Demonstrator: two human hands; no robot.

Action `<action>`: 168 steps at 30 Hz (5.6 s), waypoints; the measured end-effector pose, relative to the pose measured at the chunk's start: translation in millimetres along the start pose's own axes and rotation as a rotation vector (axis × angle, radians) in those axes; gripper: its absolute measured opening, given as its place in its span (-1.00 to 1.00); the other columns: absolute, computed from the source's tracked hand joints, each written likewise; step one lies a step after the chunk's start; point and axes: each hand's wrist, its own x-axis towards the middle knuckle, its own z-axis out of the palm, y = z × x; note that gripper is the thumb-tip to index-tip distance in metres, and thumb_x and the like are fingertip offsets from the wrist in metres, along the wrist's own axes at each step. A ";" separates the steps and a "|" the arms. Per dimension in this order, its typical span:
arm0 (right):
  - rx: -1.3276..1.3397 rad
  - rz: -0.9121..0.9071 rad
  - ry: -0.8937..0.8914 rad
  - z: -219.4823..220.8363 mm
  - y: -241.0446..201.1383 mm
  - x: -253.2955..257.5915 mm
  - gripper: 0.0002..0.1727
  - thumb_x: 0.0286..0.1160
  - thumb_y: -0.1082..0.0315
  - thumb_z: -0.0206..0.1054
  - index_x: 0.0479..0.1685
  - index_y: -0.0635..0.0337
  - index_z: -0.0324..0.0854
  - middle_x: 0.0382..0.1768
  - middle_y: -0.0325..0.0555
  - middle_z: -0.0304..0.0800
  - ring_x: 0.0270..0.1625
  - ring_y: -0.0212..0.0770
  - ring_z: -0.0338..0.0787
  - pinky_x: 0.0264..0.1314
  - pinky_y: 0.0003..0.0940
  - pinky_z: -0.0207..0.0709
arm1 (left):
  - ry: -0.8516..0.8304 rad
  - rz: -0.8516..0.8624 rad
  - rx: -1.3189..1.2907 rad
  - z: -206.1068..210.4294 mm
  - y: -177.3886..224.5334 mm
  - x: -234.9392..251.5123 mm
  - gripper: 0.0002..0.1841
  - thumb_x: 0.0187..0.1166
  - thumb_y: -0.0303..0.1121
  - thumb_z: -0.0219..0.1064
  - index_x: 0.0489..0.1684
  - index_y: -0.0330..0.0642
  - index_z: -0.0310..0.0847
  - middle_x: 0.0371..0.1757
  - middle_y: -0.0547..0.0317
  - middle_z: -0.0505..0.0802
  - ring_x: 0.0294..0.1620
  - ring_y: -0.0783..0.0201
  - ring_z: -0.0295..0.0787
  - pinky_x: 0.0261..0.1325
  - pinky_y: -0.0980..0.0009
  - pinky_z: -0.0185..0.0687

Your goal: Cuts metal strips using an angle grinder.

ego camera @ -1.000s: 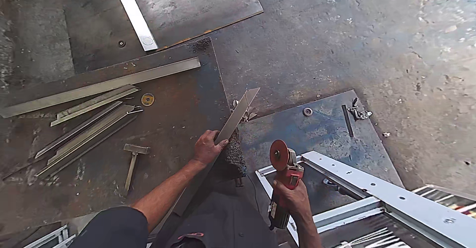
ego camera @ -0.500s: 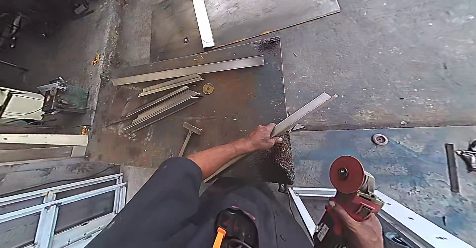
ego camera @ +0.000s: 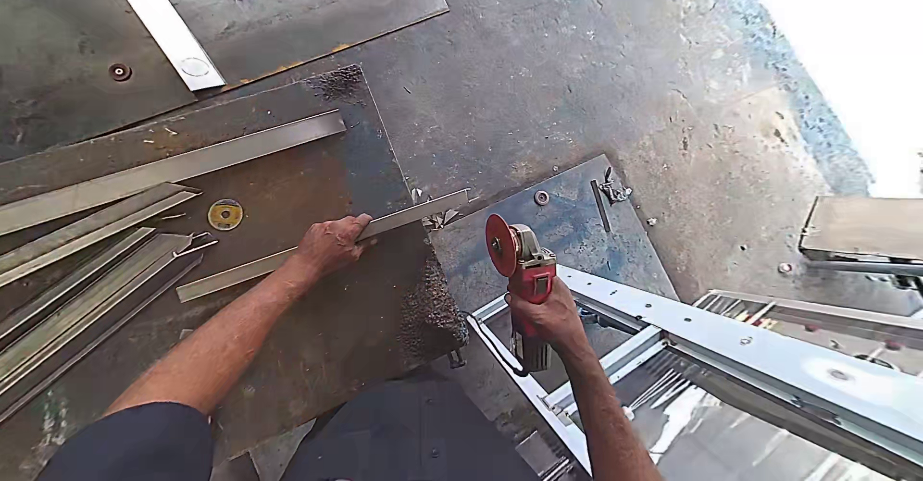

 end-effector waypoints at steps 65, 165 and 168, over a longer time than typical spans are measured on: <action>-0.290 -0.020 -0.223 6.3 -11.2 103.8 -0.18 -0.13 -0.05 0.67 0.26 0.18 0.60 -0.10 -0.16 0.85 -0.05 -0.31 0.84 0.10 -0.17 0.72 | 0.195 0.049 0.138 16.2 -0.3 -0.7 -0.62 0.62 0.06 0.33 -0.10 -0.12 0.64 -0.37 0.08 0.77 -0.42 0.01 0.84 -0.48 0.05 0.69; -0.642 -0.226 -0.659 -62.0 -26.8 173.5 -0.09 -0.16 -0.21 0.62 0.32 0.10 0.57 -0.05 -0.21 0.82 0.01 -0.36 0.80 0.13 -0.20 0.67 | 0.787 -0.572 0.084 86.2 32.7 -18.3 -0.47 0.80 0.00 -0.10 -0.15 -0.15 0.77 -0.06 -0.07 0.88 0.07 -0.16 0.77 0.00 -0.05 0.56; -0.648 -0.223 -0.649 -60.6 -29.6 172.9 -0.10 -0.17 -0.19 0.62 0.31 0.11 0.58 -0.06 -0.20 0.82 0.00 -0.34 0.80 0.12 -0.18 0.67 | 0.788 -0.566 0.075 85.9 32.1 -17.7 -0.47 0.80 0.00 -0.10 -0.14 -0.17 0.77 -0.05 -0.08 0.88 0.08 -0.16 0.77 0.01 -0.06 0.56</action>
